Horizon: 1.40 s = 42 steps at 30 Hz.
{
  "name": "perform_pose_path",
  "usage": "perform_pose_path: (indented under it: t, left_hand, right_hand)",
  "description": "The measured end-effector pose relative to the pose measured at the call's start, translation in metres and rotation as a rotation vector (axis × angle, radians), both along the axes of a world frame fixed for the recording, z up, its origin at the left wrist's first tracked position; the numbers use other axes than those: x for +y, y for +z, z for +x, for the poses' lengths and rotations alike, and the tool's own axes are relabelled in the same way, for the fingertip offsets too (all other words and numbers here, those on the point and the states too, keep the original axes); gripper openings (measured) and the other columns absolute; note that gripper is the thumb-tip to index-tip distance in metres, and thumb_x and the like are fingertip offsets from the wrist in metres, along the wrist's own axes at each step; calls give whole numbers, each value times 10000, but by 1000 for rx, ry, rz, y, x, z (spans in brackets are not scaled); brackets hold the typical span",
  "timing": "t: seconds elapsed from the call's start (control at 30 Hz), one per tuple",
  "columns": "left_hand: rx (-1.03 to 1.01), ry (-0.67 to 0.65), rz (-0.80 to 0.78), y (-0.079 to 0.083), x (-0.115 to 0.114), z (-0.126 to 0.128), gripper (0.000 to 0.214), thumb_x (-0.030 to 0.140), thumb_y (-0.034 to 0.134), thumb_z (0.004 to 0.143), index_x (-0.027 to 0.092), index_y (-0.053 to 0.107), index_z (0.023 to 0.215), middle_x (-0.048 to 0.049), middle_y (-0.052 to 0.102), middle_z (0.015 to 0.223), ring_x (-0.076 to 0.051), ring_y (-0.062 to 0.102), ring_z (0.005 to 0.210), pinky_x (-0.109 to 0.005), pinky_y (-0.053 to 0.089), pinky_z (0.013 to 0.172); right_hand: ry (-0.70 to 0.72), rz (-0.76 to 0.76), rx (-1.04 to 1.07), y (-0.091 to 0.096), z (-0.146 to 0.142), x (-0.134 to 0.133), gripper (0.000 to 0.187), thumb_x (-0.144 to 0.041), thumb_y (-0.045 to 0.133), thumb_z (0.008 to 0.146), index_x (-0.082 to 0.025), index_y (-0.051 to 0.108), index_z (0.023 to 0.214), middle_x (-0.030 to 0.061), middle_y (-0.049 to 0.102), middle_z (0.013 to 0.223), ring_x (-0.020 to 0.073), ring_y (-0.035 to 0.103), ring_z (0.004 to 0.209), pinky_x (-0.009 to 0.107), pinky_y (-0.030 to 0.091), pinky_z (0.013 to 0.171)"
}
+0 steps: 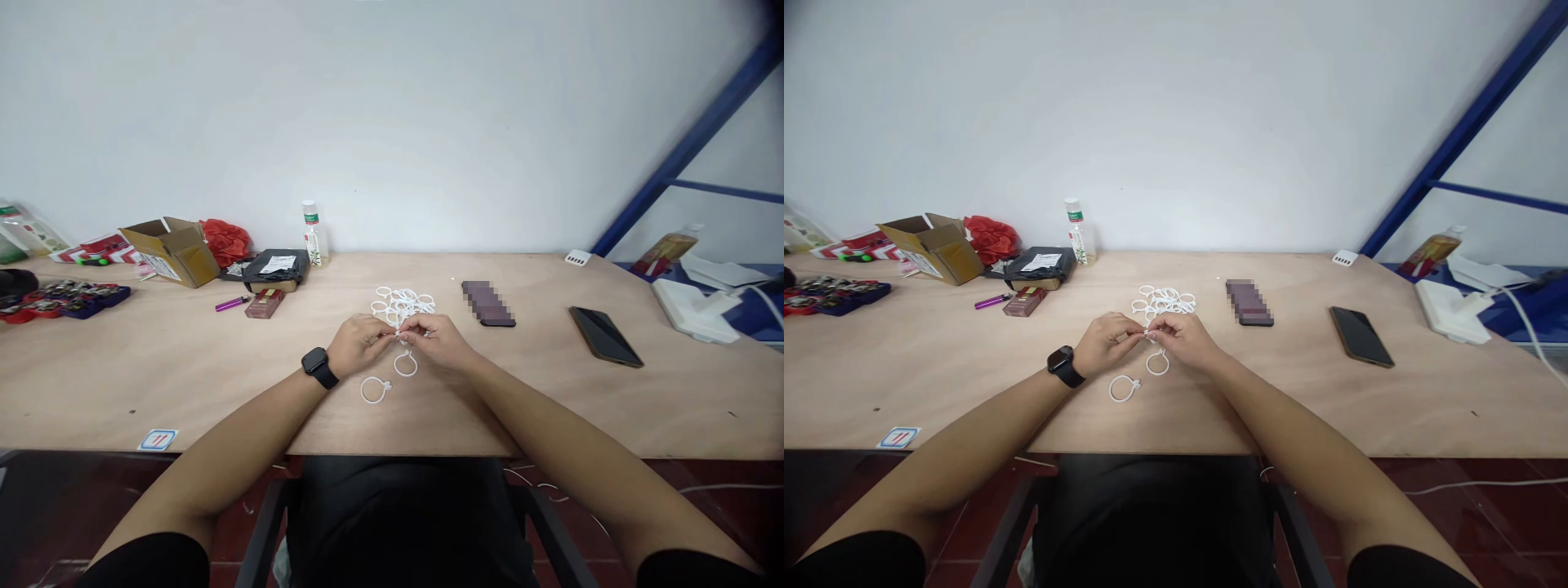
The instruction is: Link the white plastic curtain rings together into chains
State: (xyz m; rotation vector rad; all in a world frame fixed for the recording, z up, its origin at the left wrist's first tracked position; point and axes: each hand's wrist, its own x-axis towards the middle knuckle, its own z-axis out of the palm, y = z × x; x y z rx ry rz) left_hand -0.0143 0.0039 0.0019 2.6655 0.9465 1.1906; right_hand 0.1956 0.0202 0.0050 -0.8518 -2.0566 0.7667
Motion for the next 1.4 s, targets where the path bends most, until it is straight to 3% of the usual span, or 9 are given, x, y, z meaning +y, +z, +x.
perform_pose_path:
  t: [0.13, 0.27, 0.43, 0.57, 0.77, 0.97, 1.17, 1.4]
  left_hand:
    - [17, 0, 14, 0, 0, 1, 175, 283, 529, 934, 178, 663, 895, -41, 728, 836, -152, 653, 786, -306, 473, 761]
    - [-12, 54, 3, -1, 3, 4, 182, 298, 538, 937, 182, 668, 884, -34, 726, 836, -153, 647, 775, -303, 466, 751]
    - [-39, 138, -79, 0, 4, 6, 186, 341, 575, 915, 190, 683, 893, -26, 717, 839, -142, 624, 720, -298, 467, 743]
    - [71, 84, -195, -2, 2, 6, 203, 357, 580, 900, 186, 688, 887, -18, 695, 794, -137, 605, 702, -278, 457, 715]
    - [320, 22, -285, -7, 3, 9, 232, 404, 645, 826, 175, 685, 825, -28, 669, 761, -158, 602, 730, -265, 440, 690]
    - [369, 131, -261, -9, 5, 8, 108, 196, 583, 797, 185, 663, 725, -24, 675, 753, -166, 600, 719, -278, 430, 689]
    - [155, 235, -169, -7, 8, 4, 122, 210, 553, 853, 174, 637, 773, -38, 661, 790, -168, 594, 752, -295, 441, 726]
    - [58, 240, -106, -6, 10, 3, 126, 220, 537, 897, 173, 607, 802, -34, 635, 794, -166, 571, 756, -305, 446, 721]
  right_hand:
    - [30, -42, 20, -2, -1, 0, 166, -338, 634, 846, -180, 675, 814, 14, 658, 729, 125, 568, 647, 237, 434, 591]
    - [-30, -30, 56, -3, -5, -1, 183, -359, 634, 839, -180, 669, 853, 12, 659, 727, 122, 572, 621, 233, 439, 567]
    - [-131, 160, -8, -1, -4, 0, 114, -269, 616, 836, -202, 693, 887, 21, 699, 783, 132, 596, 634, 255, 468, 608]
    - [-288, 370, -67, -2, 6, 11, 159, -230, 559, 871, -212, 707, 927, 47, 708, 864, 165, 614, 713, 299, 483, 699]
    - [-340, 287, -138, -5, 15, 25, 173, -217, 602, 837, -203, 719, 964, 54, 694, 948, 147, 580, 651, 296, 469, 668]
    - [-184, 224, -157, -2, 9, 16, 134, -249, 613, 846, -202, 728, 897, 41, 715, 871, 149, 606, 699, 276, 455, 662]
    - [10, 170, -203, -4, 5, 11, 199, -203, 585, 861, -222, 740, 983, 34, 727, 893, 155, 641, 787, 269, 468, 713]
    - [-15, 63, -117, -5, 6, 12, 213, -221, 638, 828, -222, 737, 1017, 39, 737, 954, 168, 660, 810, 279, 492, 729]
